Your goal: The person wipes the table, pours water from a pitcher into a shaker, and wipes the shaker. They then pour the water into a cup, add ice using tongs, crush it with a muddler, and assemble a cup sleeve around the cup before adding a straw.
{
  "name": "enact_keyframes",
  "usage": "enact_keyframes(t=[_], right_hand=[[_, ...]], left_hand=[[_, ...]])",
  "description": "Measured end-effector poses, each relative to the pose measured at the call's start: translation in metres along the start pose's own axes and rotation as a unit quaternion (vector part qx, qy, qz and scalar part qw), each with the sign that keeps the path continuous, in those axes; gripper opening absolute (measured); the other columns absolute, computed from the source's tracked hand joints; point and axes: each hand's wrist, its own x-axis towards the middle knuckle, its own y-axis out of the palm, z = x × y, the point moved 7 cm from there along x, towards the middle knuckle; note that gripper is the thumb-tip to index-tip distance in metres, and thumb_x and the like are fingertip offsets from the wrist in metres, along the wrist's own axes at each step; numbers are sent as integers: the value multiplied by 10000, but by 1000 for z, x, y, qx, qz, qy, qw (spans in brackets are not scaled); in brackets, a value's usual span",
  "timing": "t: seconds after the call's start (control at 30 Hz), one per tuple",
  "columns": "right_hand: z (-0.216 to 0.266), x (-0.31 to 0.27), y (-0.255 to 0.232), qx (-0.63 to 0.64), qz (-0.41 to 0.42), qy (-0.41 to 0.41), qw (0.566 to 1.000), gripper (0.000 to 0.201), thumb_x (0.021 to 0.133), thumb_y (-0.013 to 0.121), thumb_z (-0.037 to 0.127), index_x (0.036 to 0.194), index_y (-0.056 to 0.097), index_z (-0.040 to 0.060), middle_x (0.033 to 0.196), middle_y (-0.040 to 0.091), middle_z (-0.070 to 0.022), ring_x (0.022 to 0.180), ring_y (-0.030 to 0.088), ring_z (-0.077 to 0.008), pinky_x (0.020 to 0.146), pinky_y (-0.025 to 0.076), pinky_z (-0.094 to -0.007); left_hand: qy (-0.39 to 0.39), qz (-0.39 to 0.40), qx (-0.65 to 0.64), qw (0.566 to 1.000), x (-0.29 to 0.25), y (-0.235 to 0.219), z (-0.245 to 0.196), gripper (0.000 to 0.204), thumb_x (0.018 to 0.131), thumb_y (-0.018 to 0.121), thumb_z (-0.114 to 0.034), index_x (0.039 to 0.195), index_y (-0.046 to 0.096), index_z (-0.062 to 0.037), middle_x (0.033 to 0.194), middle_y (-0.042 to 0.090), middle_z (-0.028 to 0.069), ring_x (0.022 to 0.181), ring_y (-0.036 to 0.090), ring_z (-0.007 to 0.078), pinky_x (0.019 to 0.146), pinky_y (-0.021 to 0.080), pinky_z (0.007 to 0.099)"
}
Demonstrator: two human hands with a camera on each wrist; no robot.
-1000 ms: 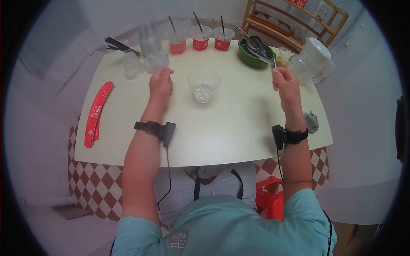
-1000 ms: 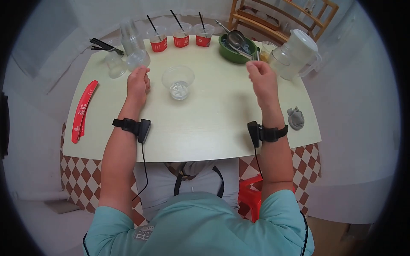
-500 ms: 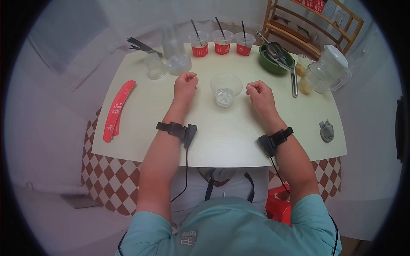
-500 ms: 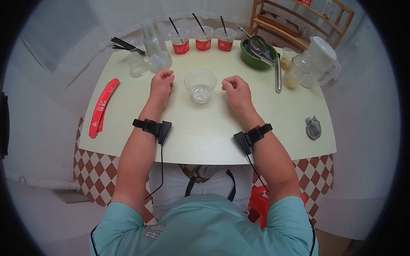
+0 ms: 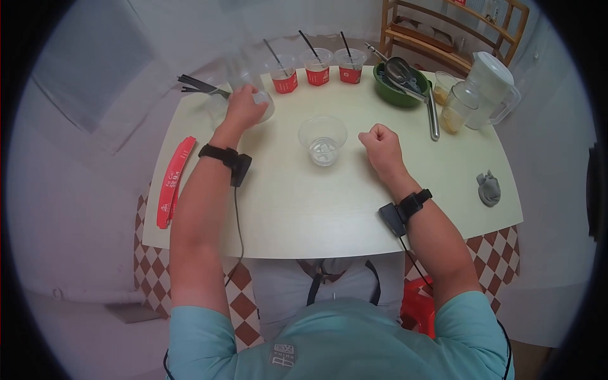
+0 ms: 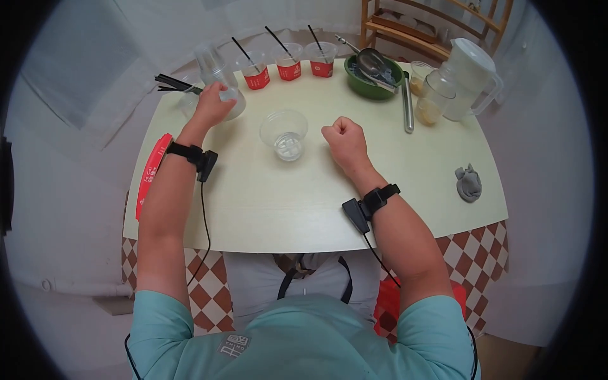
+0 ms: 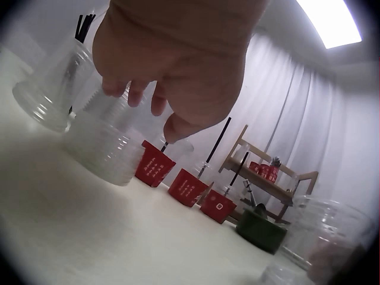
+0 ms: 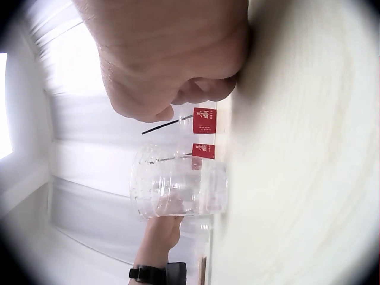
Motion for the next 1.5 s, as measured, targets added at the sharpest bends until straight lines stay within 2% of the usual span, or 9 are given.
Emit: enact_keyframes(t=[0.07,0.17,0.37,0.5,0.8,1.1,1.27,1.37,1.5], right_hand=[[3,-2,0,-3,0,-4,1000,309,850,684,134,657,446,94,628,410,60,607,360,-62,536,333,-279],[4,-2,1,-6,4,-15,1000,300,846,682,128,659,451,90,630,417,59,607,365,-61,536,335,-278],[2,-1,2,-1,5,-25,1000,306,864,684,125,672,447,104,639,409,70,603,351,-52,531,316,-266],[3,-1,1,-2,5,-31,1000,300,847,686,125,662,453,85,626,418,58,606,361,-62,535,336,-279],[3,0,1,-15,-1,-45,999,292,839,682,124,663,454,79,620,427,47,606,371,-68,540,347,-286],[6,-2,1,-17,3,-32,999,294,840,682,129,666,453,71,616,430,38,604,381,-77,549,363,-294],[8,-3,2,-24,11,-56,998,290,846,696,144,676,474,68,626,448,39,615,398,-76,557,378,-291],[12,-5,2,-25,16,-63,998,295,871,708,173,694,499,62,645,477,38,627,410,-74,566,387,-287],[11,-5,4,7,21,-58,998,277,924,695,222,755,565,45,668,516,35,637,433,-72,582,399,-276]], left_hand=[[-26,126,6,992,14,10,6,539,777,813,-291,1184,585,-20,1235,590,230,1141,602,343,949,500,404],[-38,211,-19,977,27,18,15,557,753,842,-309,1154,582,-22,1210,598,217,1111,604,319,922,500,395],[-70,281,-30,957,36,31,28,519,748,850,-284,1106,556,-50,1185,600,186,1090,590,279,885,494,370],[-34,285,-22,958,35,35,30,579,715,857,-313,1131,573,-28,1210,595,198,1076,608,316,894,512,392],[-71,255,-75,961,32,18,23,550,719,866,-263,1124,570,-38,1048,651,139,907,641,245,779,524,365],[-18,173,-139,975,2,-23,-21,570,812,804,-335,1230,576,-23,1254,613,183,1209,561,289,1043,421,368],[44,208,-371,904,-52,-27,-82,493,860,778,-291,1258,587,-70,1337,565,173,1305,506,268,1085,391,366],[132,195,-345,909,-80,-29,-118,463,881,765,-185,1266,562,-26,1313,537,92,1301,488,209,1138,345,358],[158,170,-240,943,-104,-31,-146,476,843,803,-236,1249,609,-80,1444,503,130,1356,475,285,1152,343,393]])
